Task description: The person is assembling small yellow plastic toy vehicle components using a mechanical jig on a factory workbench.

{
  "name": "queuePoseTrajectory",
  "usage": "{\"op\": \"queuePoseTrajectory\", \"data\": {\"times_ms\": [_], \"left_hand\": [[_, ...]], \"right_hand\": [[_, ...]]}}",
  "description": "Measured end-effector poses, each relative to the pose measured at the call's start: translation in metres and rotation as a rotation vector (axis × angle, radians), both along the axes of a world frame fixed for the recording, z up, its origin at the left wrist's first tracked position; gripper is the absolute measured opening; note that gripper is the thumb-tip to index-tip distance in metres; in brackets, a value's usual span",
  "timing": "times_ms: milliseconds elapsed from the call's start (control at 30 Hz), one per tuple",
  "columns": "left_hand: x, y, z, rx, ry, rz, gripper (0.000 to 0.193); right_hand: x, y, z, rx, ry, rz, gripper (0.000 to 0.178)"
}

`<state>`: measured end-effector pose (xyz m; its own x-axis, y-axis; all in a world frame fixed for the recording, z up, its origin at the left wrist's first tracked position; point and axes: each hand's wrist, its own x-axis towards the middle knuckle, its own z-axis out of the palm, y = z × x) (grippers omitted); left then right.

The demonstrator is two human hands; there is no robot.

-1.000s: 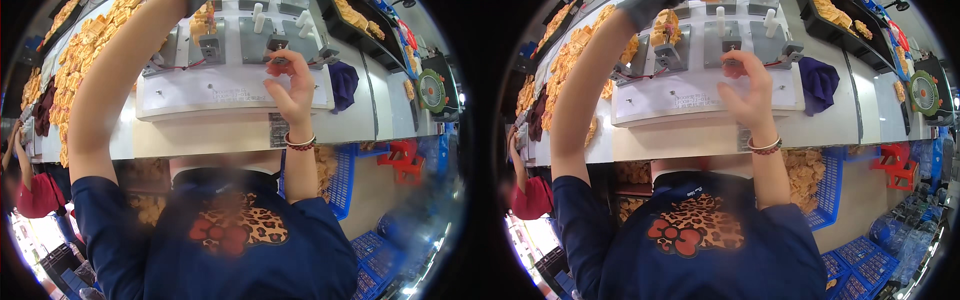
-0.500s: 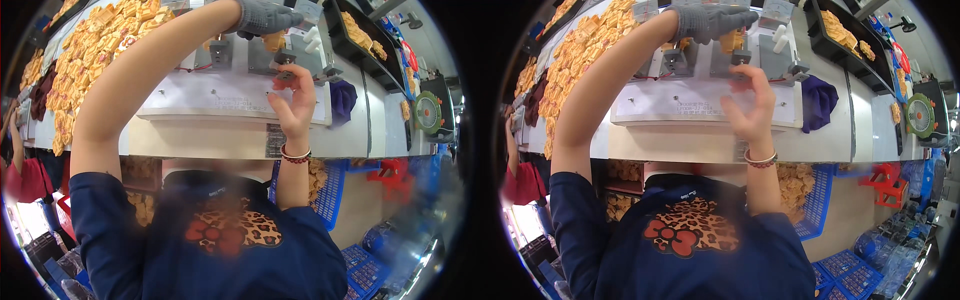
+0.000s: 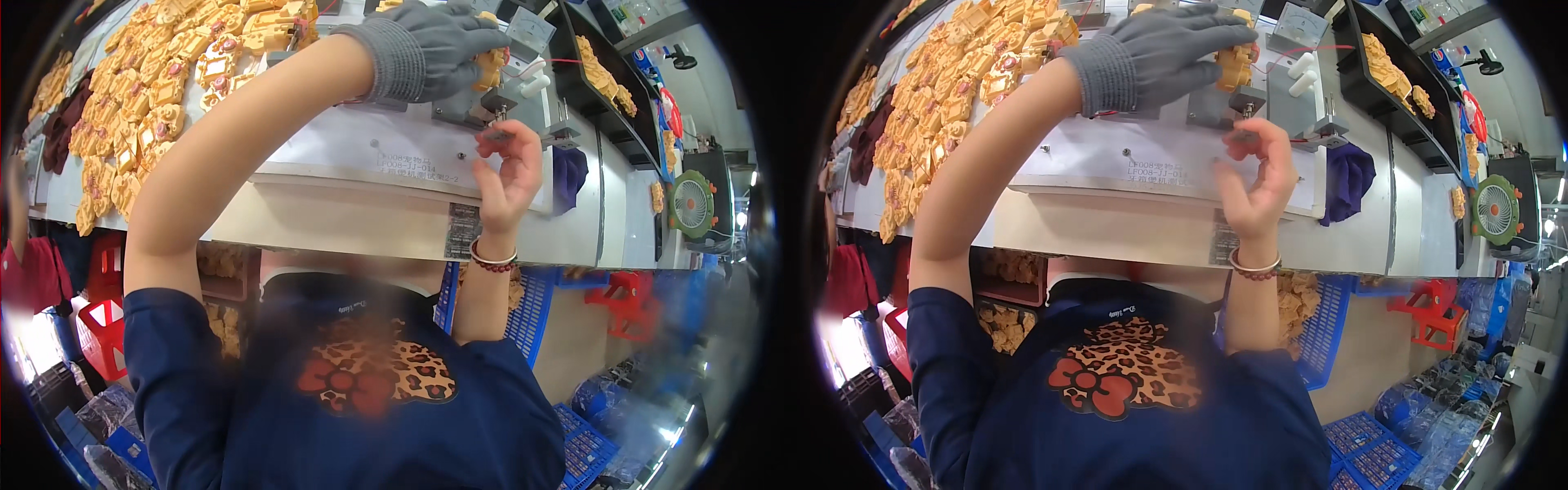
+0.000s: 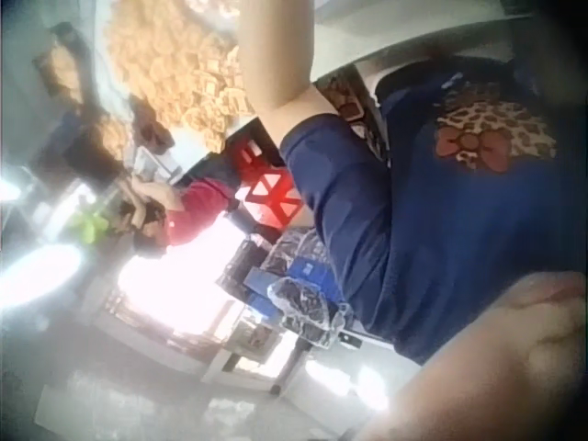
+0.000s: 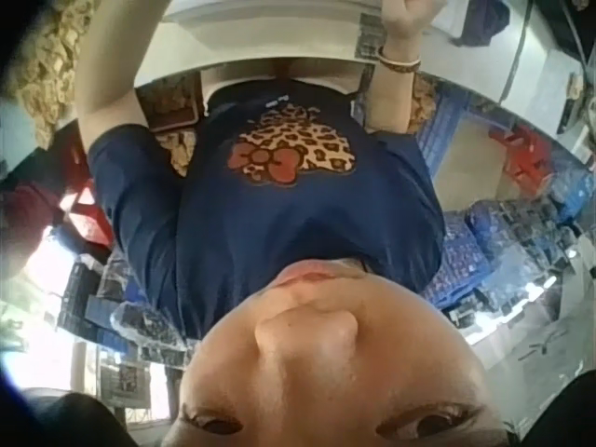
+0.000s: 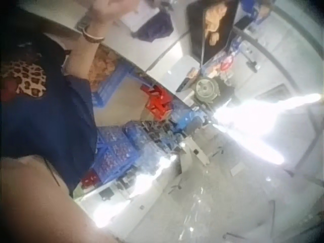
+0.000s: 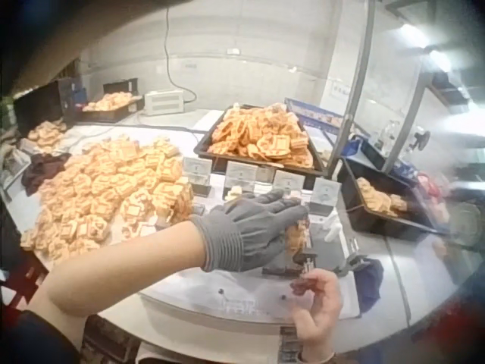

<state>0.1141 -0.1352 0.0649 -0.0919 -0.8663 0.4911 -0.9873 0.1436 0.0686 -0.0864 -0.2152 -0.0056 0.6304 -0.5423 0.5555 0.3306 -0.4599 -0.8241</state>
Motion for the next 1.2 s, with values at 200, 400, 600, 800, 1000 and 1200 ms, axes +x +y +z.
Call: {"op": "queuePoseTrajectory", "data": {"times_ms": [200,400,600,800,1000,1200], "left_hand": [[-0.006,-0.003,0.011,0.243,0.047,0.078,0.048],[-0.017,0.048,0.036,-0.115,0.095,-0.052,0.044],[-0.022,0.155,0.029,-0.291,0.506,0.268,0.031],[0.01,0.279,-0.035,-0.452,0.588,0.914,0.028],[-0.007,0.304,-0.085,-0.01,-0.258,1.286,0.051],[-0.03,0.294,-0.131,-0.052,0.02,1.27,0.071]], "right_hand": [[0.001,-0.002,-0.002,-0.08,-0.002,0.005,0.05],[-0.007,0.014,0.008,0.255,-0.027,-0.058,0.084],[0.0,0.013,0.003,0.142,-0.003,-0.055,0.079],[-0.005,0.012,0.002,0.168,-0.027,-0.062,0.074],[-0.005,0.009,0.002,0.119,0.069,-0.105,0.062],[-0.005,0.012,0.001,0.109,0.067,-0.141,0.057]]}}
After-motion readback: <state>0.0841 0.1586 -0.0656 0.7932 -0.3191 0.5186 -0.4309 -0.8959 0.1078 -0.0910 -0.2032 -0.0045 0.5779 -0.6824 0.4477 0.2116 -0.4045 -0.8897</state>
